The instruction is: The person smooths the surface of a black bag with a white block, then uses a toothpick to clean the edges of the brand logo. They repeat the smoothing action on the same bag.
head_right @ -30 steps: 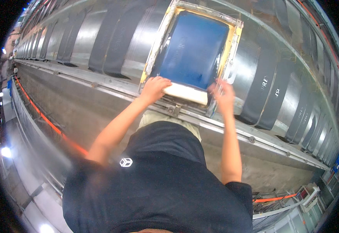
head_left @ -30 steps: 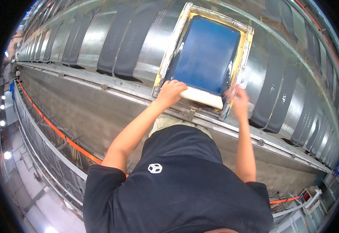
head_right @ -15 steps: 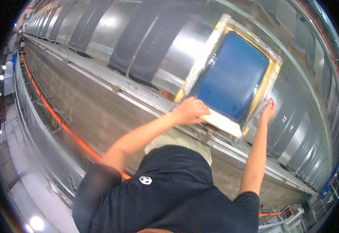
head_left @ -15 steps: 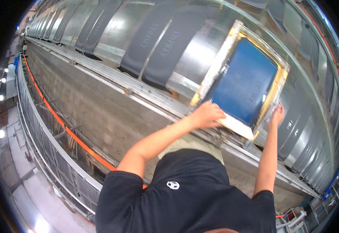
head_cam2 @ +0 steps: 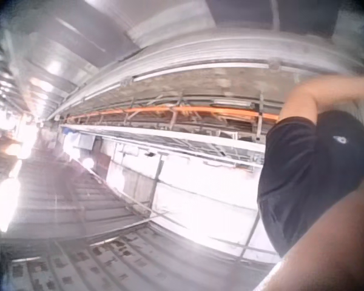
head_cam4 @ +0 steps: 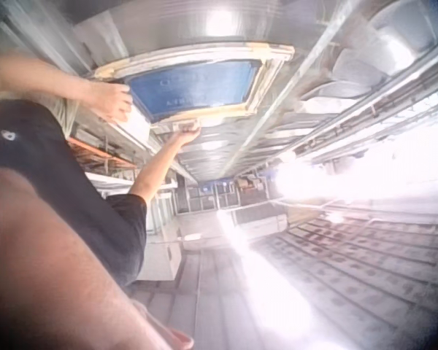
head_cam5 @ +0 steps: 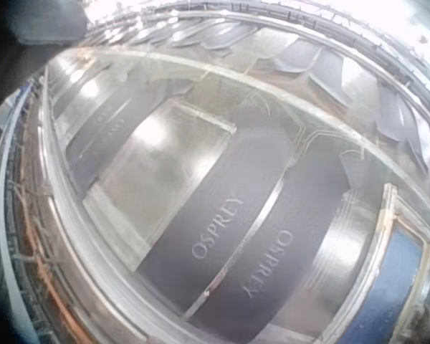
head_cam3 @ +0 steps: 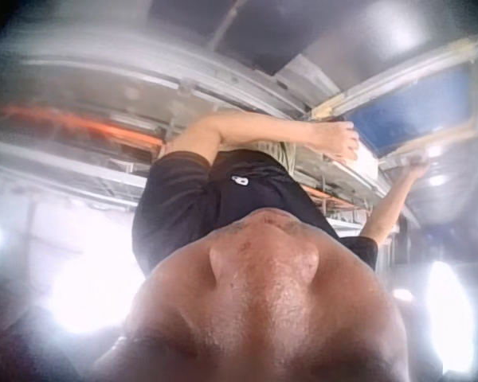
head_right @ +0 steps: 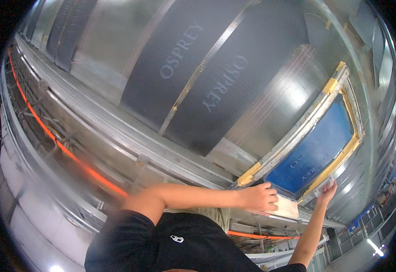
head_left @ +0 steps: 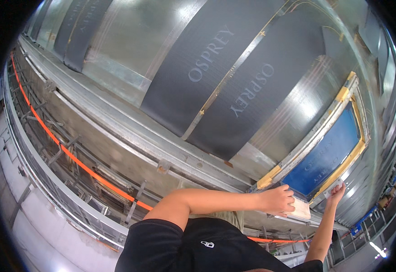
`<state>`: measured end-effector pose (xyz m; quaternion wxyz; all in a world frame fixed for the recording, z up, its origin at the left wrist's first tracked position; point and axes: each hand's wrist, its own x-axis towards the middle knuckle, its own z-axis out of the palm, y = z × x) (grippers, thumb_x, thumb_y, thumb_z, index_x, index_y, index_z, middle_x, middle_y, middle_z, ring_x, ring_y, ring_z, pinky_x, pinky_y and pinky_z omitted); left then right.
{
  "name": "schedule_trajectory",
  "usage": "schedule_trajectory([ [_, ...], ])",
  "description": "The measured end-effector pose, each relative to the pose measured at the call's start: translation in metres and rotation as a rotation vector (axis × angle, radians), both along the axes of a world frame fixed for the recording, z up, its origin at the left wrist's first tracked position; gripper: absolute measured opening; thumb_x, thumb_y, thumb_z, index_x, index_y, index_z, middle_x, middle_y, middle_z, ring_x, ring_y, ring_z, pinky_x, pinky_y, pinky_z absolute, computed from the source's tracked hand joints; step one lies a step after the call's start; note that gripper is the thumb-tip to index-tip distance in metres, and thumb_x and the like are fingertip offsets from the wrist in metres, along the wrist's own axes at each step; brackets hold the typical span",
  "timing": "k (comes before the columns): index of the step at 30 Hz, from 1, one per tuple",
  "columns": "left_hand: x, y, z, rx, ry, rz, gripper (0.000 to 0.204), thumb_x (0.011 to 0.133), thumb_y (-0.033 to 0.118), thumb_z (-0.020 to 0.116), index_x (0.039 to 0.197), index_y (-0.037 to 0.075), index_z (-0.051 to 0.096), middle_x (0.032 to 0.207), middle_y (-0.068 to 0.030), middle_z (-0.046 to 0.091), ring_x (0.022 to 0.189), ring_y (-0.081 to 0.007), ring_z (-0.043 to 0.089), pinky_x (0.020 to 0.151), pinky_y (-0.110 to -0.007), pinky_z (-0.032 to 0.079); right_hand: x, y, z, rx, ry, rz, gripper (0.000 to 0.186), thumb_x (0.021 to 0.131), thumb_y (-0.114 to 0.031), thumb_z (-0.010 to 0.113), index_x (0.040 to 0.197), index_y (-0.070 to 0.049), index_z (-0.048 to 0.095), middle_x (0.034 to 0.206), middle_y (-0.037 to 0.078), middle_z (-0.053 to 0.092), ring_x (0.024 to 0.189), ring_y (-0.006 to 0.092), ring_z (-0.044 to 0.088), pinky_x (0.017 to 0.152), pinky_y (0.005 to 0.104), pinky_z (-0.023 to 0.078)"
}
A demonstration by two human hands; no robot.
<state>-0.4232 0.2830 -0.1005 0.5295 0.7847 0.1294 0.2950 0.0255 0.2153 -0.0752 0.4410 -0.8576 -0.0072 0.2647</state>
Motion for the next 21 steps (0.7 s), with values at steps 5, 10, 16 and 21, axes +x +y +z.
schedule_trajectory([
  [5,0.007,0.006,-0.003,-0.056,-0.021,0.031,0.035,0.082,0.049,0.072,0.1,0.02,0.067,0.091,0.0001,0.06,0.094,-0.0197,0.055,0.081,-0.038,0.039,-0.013,0.007,0.009,-0.073,-0.055,-0.014,0.023,0.099,-0.036,0.054,0.089,-0.016,0.048,0.062,-0.006,0.034,0.052,0.006,0.031,0.048,0.0242,0.025],
  [10,0.008,0.006,-0.005,-0.092,-0.047,0.045,0.035,0.081,0.048,0.073,0.097,0.018,0.067,0.088,-0.0011,0.06,0.093,-0.0211,0.056,0.08,-0.039,0.039,-0.001,0.005,0.01,-0.105,0.023,-0.005,0.027,0.097,-0.042,0.055,0.097,-0.017,0.044,0.061,-0.008,0.033,0.05,0.0057,0.032,0.046,0.0236,0.025],
  [16,0.007,0.009,-0.002,-0.083,-0.019,0.039,0.035,0.08,0.047,0.073,0.095,0.017,0.066,0.088,-0.002,0.061,0.094,-0.0216,0.057,0.08,-0.039,0.039,-0.021,0.027,0.01,-0.162,-0.02,-0.047,0.028,0.099,-0.041,0.047,0.085,-0.017,0.046,0.059,-0.008,0.033,0.047,0.0053,0.029,0.045,0.0234,0.024],
  [21,0.005,0.006,-0.004,-0.048,-0.03,0.047,0.033,0.079,0.046,0.073,0.093,0.018,0.066,0.086,-0.0015,0.061,0.093,-0.0212,0.057,0.08,-0.039,0.04,-0.003,0.01,0.013,-0.18,-0.011,-0.036,0.028,0.099,-0.045,0.049,0.092,-0.018,0.048,0.058,-0.009,0.032,0.046,0.0049,0.03,0.044,0.0229,0.025],
])
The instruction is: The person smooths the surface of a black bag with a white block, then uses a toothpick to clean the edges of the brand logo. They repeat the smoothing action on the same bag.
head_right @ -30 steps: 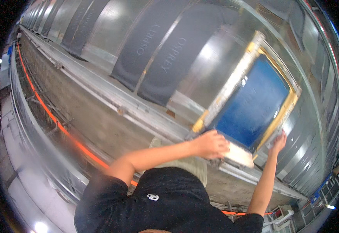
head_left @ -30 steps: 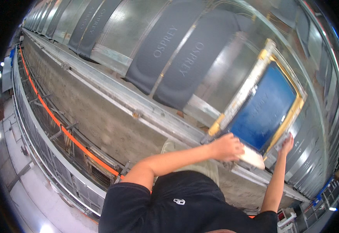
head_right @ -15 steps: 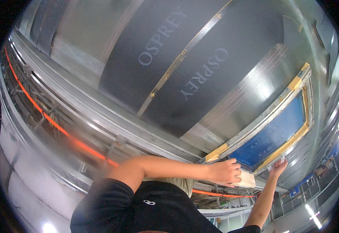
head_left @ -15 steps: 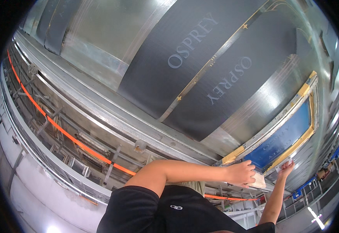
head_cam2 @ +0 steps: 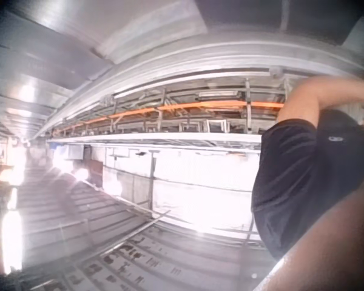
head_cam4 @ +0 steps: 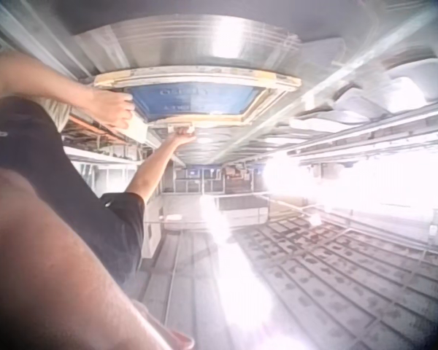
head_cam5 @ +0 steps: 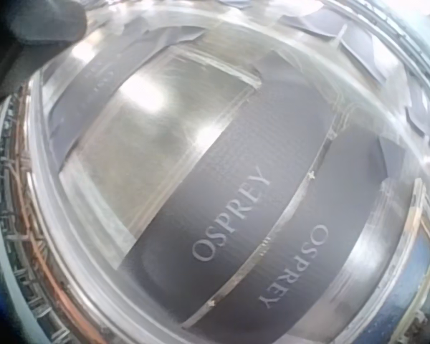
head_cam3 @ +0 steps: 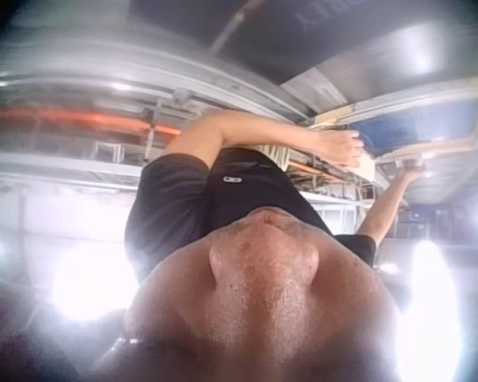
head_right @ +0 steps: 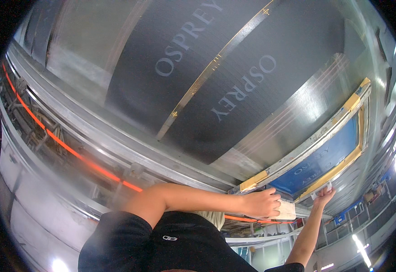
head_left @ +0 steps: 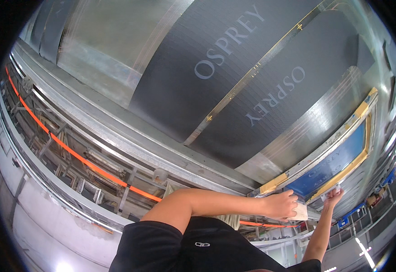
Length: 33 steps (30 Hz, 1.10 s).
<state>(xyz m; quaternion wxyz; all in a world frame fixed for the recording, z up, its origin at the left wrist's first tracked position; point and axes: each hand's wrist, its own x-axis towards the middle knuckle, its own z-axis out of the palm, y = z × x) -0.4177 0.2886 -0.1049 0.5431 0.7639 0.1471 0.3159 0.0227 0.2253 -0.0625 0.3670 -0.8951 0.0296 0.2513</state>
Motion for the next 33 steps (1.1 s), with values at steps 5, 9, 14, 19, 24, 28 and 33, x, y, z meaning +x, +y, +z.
schedule_trajectory([
  [5,0.003,-0.001,-0.001,-0.027,0.007,-0.013,0.028,0.082,0.043,0.071,0.091,0.017,0.066,0.086,-0.0014,0.061,0.092,-0.0208,0.057,0.079,-0.038,0.04,-0.004,0.003,0.0,0.026,0.044,-0.005,0.029,0.1,-0.043,0.047,0.086,-0.017,0.047,0.057,-0.008,0.029,0.046,0.0052,0.028,0.043,0.0237,0.023],
  [9,-0.003,0.007,0.001,-0.02,0.016,-0.053,0.023,0.085,0.038,0.067,0.093,0.017,0.067,0.087,-0.0004,0.06,0.092,-0.02,0.056,0.079,-0.038,0.04,-0.006,-0.003,0.003,0.055,0.076,0.008,0.03,0.1,-0.042,0.046,0.083,-0.017,0.047,0.057,-0.008,0.027,0.047,0.0052,0.027,0.045,0.0243,0.023],
  [14,-0.001,0.003,0.002,0.012,0.029,-0.007,0.026,0.084,0.04,0.069,0.096,0.017,0.068,0.089,0.0002,0.059,0.095,-0.0196,0.055,0.079,-0.036,0.04,-0.003,0.004,0.002,0.095,0.096,0.028,0.029,0.099,-0.041,0.052,0.085,-0.016,0.047,0.059,-0.008,0.029,0.048,0.0046,0.027,0.047,0.0238,0.024],
  [19,-0.001,0.004,0.001,0.014,0.024,-0.021,0.03,0.082,0.042,0.071,0.097,0.016,0.067,0.092,-0.0002,0.059,0.096,-0.02,0.055,0.079,-0.036,0.041,-0.003,0.0,0.002,0.117,0.108,-0.004,0.026,0.099,-0.038,0.054,0.086,-0.016,0.046,0.06,-0.008,0.031,0.049,0.0044,0.027,0.047,0.0231,0.023],
  [24,-0.004,0.005,0.001,0.007,0.012,-0.037,0.036,0.078,0.046,0.074,0.098,0.016,0.067,0.092,-0.0004,0.059,0.096,-0.0203,0.055,0.079,-0.037,0.041,0.007,-0.013,0.001,0.159,0.057,-0.022,0.023,0.103,-0.034,0.052,0.103,-0.012,0.058,0.063,-0.008,0.027,0.051,0.0044,0.026,0.048,0.0223,0.023],
  [28,-0.006,0.007,-0.001,-0.001,-0.018,-0.04,0.025,0.084,0.035,0.068,0.101,0.016,0.068,0.093,0.0,0.06,0.094,-0.0189,0.055,0.078,-0.036,0.041,-0.005,-0.006,-0.002,0.174,0.028,0.114,0.037,0.105,-0.032,0.052,0.135,-0.011,0.055,0.065,-0.009,0.028,0.054,0.0026,0.027,0.048,0.0195,0.024],
  [33,-0.001,-0.006,0.006,0.164,0.059,-0.028,0.021,0.086,0.022,0.061,0.103,0.014,0.071,0.09,0.0002,0.062,0.088,-0.0177,0.057,0.077,-0.034,0.042,0.007,-0.013,0.002,0.256,-0.071,0.153,0.039,0.105,-0.027,0.055,0.139,-0.007,0.055,0.069,-0.009,0.025,0.057,0.0026,0.026,0.05,0.0209,0.022],
])
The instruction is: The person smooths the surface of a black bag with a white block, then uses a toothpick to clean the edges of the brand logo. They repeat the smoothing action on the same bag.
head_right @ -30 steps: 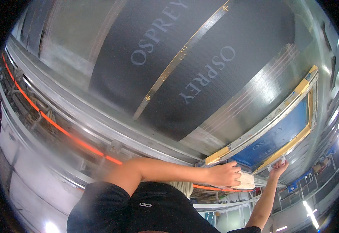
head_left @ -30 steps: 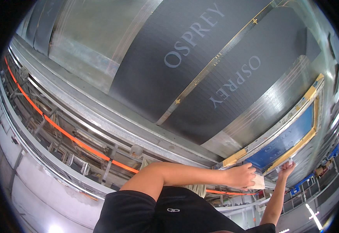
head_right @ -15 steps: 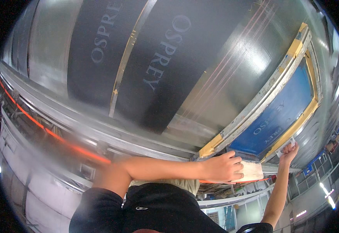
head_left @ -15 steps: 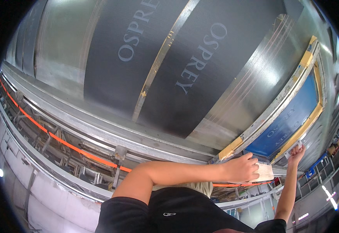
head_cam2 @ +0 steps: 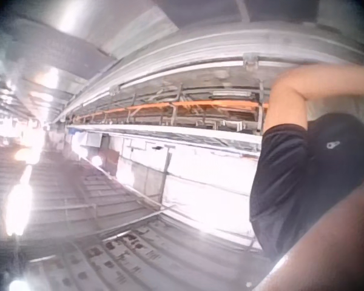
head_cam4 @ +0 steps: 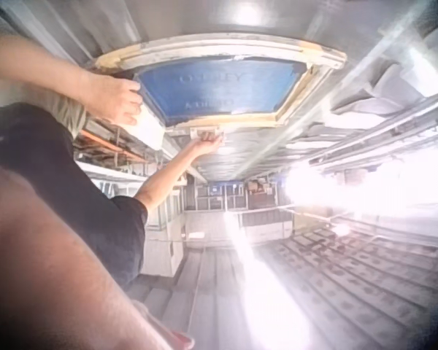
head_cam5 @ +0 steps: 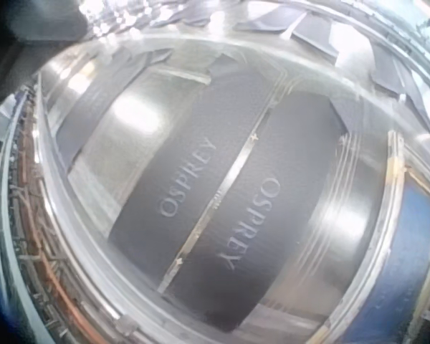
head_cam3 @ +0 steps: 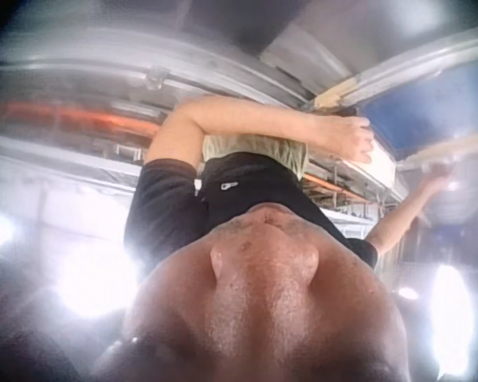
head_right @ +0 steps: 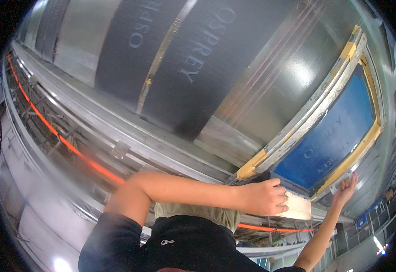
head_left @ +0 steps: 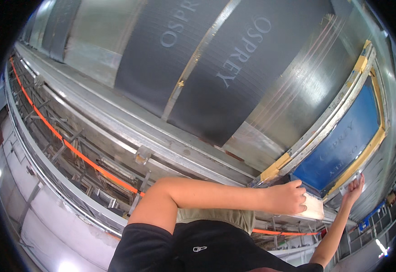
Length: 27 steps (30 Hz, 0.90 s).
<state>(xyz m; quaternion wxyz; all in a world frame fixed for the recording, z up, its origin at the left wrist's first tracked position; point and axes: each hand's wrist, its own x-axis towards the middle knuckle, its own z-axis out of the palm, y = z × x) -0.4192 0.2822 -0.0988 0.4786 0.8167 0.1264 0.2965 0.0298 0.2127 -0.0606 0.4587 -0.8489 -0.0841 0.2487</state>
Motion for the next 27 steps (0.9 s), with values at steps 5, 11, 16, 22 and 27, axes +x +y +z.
schedule_trajectory([
  [5,-0.001,-0.009,0.012,0.021,0.05,0.049,0.027,0.085,0.021,0.062,0.108,0.009,0.071,0.1,-0.0046,0.067,0.098,-0.021,0.062,0.081,-0.034,0.045,0.01,0.004,0.033,0.037,-0.067,0.115,0.038,0.105,-0.026,0.057,0.136,-0.005,0.056,0.067,-0.009,0.025,0.056,0.0025,0.025,0.049,0.0209,0.021],
  [11,-0.015,-0.018,0.021,-0.006,0.068,0.128,0.03,0.085,0.019,0.061,0.113,0.009,0.069,0.117,-0.0089,0.069,0.113,-0.0242,0.062,0.092,-0.036,0.048,-0.001,0.003,0.048,0.129,-0.006,0.107,0.035,0.105,-0.025,0.056,0.135,-0.006,0.057,0.068,-0.009,0.027,0.056,0.0015,0.024,0.048,0.0202,0.021],
  [16,-0.028,-0.01,0.031,0.016,0.072,0.129,0.031,0.087,0.015,0.059,0.117,0.009,0.067,0.122,-0.0098,0.067,0.117,-0.0256,0.062,0.099,-0.039,0.049,-0.004,-0.009,0.055,0.138,-0.011,0.062,0.032,0.105,-0.025,0.056,0.132,-0.008,0.059,0.067,-0.009,0.026,0.056,0.0,0.025,0.047,0.0193,0.019],
  [22,-0.029,-0.004,0.03,0.009,0.102,0.119,0.031,0.088,0.014,0.059,0.118,0.01,0.068,0.122,-0.0086,0.068,0.117,-0.0251,0.062,0.102,-0.039,0.049,-0.02,-0.029,0.037,0.16,-0.058,0.008,0.034,0.104,-0.027,0.058,0.132,-0.008,0.06,0.066,-0.01,0.028,0.053,0.0,0.024,0.046,0.0195,0.02],
  [27,-0.034,0.014,0.048,-0.02,0.116,0.123,0.026,0.089,0.016,0.061,0.113,0.012,0.07,0.118,-0.0063,0.07,0.116,-0.0246,0.063,0.102,-0.039,0.049,-0.021,-0.044,0.039,0.197,-0.027,-0.063,0.035,0.104,-0.028,0.058,0.133,-0.008,0.06,0.065,-0.01,0.027,0.052,0.0001,0.024,0.046,0.0196,0.02],
])
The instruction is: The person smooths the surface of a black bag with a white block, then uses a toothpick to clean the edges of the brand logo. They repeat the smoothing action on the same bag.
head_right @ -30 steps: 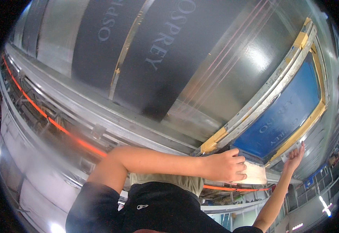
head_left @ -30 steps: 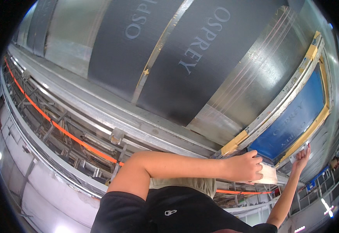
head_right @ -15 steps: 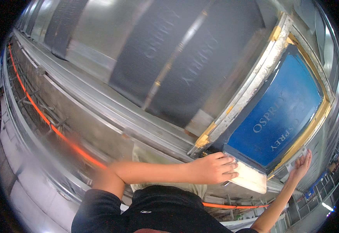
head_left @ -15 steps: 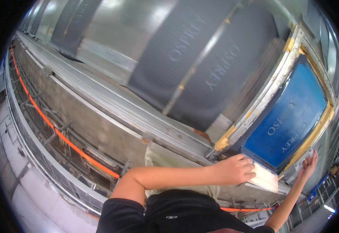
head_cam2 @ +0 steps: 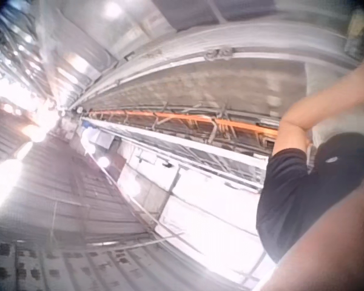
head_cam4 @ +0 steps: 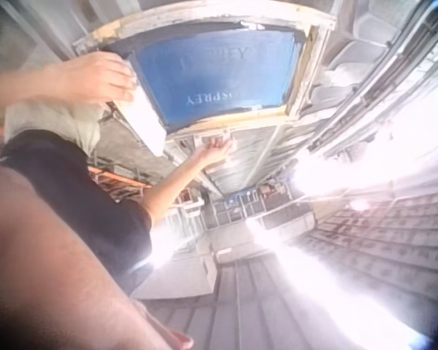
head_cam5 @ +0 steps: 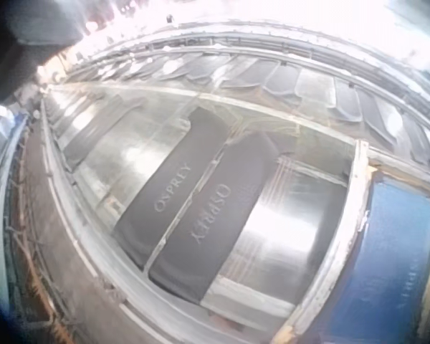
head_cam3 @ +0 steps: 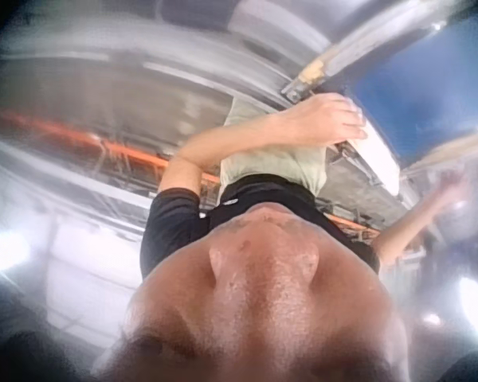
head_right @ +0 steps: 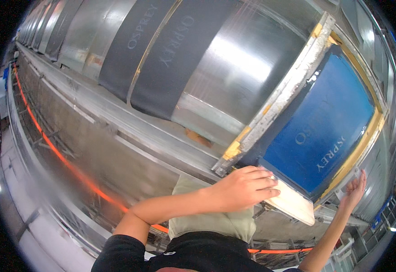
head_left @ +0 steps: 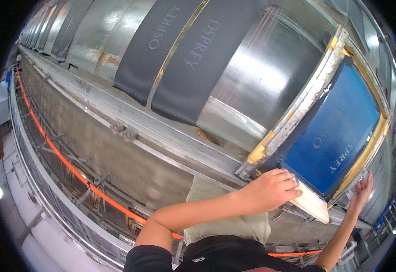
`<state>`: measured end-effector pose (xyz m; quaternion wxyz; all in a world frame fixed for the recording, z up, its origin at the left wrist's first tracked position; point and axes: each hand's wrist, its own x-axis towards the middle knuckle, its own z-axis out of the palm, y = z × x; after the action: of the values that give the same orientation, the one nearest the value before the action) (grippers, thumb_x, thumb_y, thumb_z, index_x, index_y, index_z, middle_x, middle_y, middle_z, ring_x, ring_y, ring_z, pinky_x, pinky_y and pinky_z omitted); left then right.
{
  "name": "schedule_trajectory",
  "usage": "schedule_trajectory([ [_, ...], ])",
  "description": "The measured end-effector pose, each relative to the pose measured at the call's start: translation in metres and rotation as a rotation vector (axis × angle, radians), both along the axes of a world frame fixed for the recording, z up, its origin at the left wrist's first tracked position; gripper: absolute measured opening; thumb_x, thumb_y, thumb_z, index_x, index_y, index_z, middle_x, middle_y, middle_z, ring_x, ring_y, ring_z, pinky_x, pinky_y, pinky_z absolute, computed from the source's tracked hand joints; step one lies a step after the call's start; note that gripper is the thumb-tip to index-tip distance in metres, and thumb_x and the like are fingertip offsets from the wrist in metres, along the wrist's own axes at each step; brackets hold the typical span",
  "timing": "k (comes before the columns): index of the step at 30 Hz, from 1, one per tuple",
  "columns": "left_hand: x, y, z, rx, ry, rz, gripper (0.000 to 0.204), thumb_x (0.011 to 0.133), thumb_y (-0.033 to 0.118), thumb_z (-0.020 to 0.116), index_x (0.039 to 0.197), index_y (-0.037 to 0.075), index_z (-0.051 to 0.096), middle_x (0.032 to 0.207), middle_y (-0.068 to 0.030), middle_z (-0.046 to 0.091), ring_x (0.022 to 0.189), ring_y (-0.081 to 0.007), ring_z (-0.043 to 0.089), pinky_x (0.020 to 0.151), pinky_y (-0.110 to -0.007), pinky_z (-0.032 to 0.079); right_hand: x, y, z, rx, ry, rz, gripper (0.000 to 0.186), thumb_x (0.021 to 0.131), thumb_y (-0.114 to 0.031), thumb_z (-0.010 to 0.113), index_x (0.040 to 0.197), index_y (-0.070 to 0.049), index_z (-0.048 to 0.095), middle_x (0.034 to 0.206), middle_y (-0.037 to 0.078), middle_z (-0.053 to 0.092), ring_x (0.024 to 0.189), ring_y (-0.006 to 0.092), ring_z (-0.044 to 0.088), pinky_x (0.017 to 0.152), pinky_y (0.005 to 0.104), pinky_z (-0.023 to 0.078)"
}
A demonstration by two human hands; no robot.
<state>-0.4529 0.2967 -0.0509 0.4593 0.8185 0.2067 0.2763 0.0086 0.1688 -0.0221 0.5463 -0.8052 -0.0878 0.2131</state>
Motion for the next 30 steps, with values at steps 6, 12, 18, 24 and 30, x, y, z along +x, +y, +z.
schedule_trajectory([
  [6,-0.004,0.013,-0.002,-0.002,-0.013,-0.08,0.026,0.089,0.016,0.062,0.113,0.012,0.07,0.118,-0.0061,0.07,0.113,-0.0233,0.064,0.096,-0.037,0.049,-0.026,0.005,0.003,0.007,-0.008,-0.021,0.03,0.105,-0.025,0.057,0.128,-0.007,0.062,0.067,-0.01,0.026,0.055,0.0003,0.023,0.047,0.0204,0.018],
  [12,-0.009,0.031,0.011,0.027,0.043,-0.217,0.031,0.088,0.017,0.061,0.118,0.01,0.067,0.12,-0.0064,0.067,0.114,-0.0229,0.061,0.089,-0.035,0.047,-0.049,0.018,0.003,-0.042,-0.1,-0.125,0.033,0.105,-0.026,0.056,0.132,-0.007,0.061,0.067,-0.01,0.028,0.055,0.0008,0.025,0.048,0.0196,0.019],
  [18,-0.005,0.042,0.018,-0.008,0.083,-0.279,0.035,0.09,0.019,0.06,0.123,0.01,0.065,0.12,-0.0066,0.066,0.113,-0.0226,0.059,0.088,-0.035,0.046,-0.05,0.015,-0.001,-0.082,-0.125,-0.171,0.036,0.105,-0.029,0.055,0.133,-0.009,0.062,0.068,-0.009,0.026,0.057,0.0015,0.023,0.05,0.021,0.017],
  [24,-0.005,0.042,0.019,0.034,0.112,-0.298,0.037,0.091,0.021,0.061,0.125,0.008,0.064,0.121,-0.006,0.065,0.113,-0.022,0.058,0.086,-0.034,0.046,-0.035,0.004,-0.002,-0.049,-0.124,-0.11,0.038,0.105,-0.029,0.055,0.134,-0.006,0.061,0.068,-0.008,0.026,0.057,0.0024,0.022,0.049,0.0223,0.017],
  [30,-0.002,0.046,0.022,-0.048,0.112,-0.278,0.038,0.09,0.024,0.063,0.124,0.008,0.065,0.121,-0.0062,0.064,0.116,-0.0224,0.057,0.087,-0.034,0.046,-0.05,0.014,0.005,-0.044,-0.092,-0.14,0.038,0.105,-0.027,0.053,0.135,-0.004,0.059,0.067,-0.008,0.026,0.056,0.0028,0.022,0.05,0.0222,0.018],
])
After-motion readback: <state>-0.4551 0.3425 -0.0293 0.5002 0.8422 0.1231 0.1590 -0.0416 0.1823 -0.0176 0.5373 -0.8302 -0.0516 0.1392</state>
